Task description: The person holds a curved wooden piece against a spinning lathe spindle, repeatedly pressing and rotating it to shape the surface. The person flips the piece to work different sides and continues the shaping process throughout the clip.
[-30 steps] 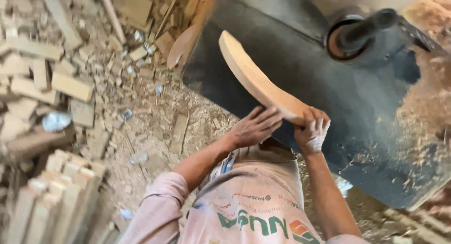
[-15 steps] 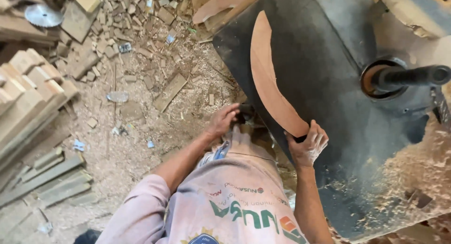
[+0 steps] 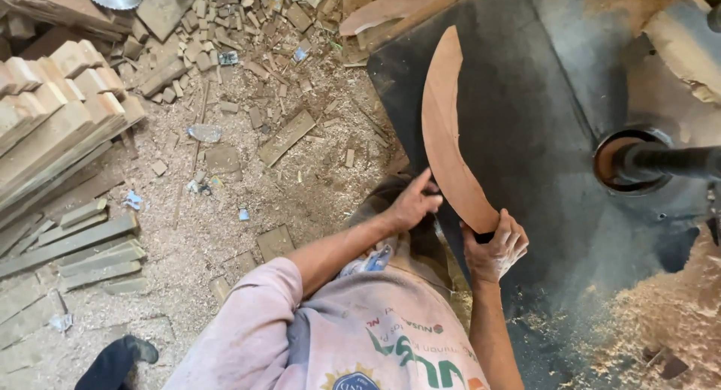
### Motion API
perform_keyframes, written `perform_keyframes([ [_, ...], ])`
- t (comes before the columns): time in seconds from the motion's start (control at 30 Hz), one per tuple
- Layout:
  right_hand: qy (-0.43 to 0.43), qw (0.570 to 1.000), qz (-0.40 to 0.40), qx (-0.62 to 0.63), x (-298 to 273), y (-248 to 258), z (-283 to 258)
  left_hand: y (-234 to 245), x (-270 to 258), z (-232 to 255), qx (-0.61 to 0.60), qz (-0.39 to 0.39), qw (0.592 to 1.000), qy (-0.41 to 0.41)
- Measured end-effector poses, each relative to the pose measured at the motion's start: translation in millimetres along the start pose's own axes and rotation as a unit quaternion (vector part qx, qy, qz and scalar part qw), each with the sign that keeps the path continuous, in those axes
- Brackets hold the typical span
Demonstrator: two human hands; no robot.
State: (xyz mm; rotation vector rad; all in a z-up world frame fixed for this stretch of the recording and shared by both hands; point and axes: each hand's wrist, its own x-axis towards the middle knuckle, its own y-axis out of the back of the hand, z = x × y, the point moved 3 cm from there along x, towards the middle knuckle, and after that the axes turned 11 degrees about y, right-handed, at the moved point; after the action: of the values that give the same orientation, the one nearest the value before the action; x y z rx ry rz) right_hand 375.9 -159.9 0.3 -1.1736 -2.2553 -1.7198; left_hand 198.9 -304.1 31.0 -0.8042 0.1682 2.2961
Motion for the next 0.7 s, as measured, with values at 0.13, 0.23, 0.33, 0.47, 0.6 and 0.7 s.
perform_keyframes([
  [0.13, -0.011, 1.0, -0.01, 0.003, -1.8, -1.2, 1.4, -5.6, 7.2, -39.7, -0.048, -0.018, 0.998, 0.034],
  [0.23, -0.02, 1.0, -0.017, 0.007, -1.4, -0.8, -0.2, 4.8, 26.9, -40.1, 0.034, 0.004, 0.999, 0.006],
  [0.33, -0.029, 0.999, -0.032, 0.002, 1.4, -0.4, -1.6, 22.7, 56.4, -26.1, 0.105, 0.061, 0.991, -0.055],
  [0.47, -0.021, 0.999, -0.03, 0.002, 4.7, -1.2, -3.2, 46.1, 96.8, 8.2, 0.153, 0.141, 0.97, -0.124],
  [0.6, -0.012, 0.999, -0.034, -0.004, 11.4, -2.9, -4.6, 70.8, 150.4, 30.5, 0.182, 0.173, 0.95, -0.185],
  [0.7, -0.002, 0.998, -0.058, 0.005, 23.7, 2.7, -11.0, 80.4, 175.6, 50.3, 0.192, 0.184, 0.943, -0.202],
])
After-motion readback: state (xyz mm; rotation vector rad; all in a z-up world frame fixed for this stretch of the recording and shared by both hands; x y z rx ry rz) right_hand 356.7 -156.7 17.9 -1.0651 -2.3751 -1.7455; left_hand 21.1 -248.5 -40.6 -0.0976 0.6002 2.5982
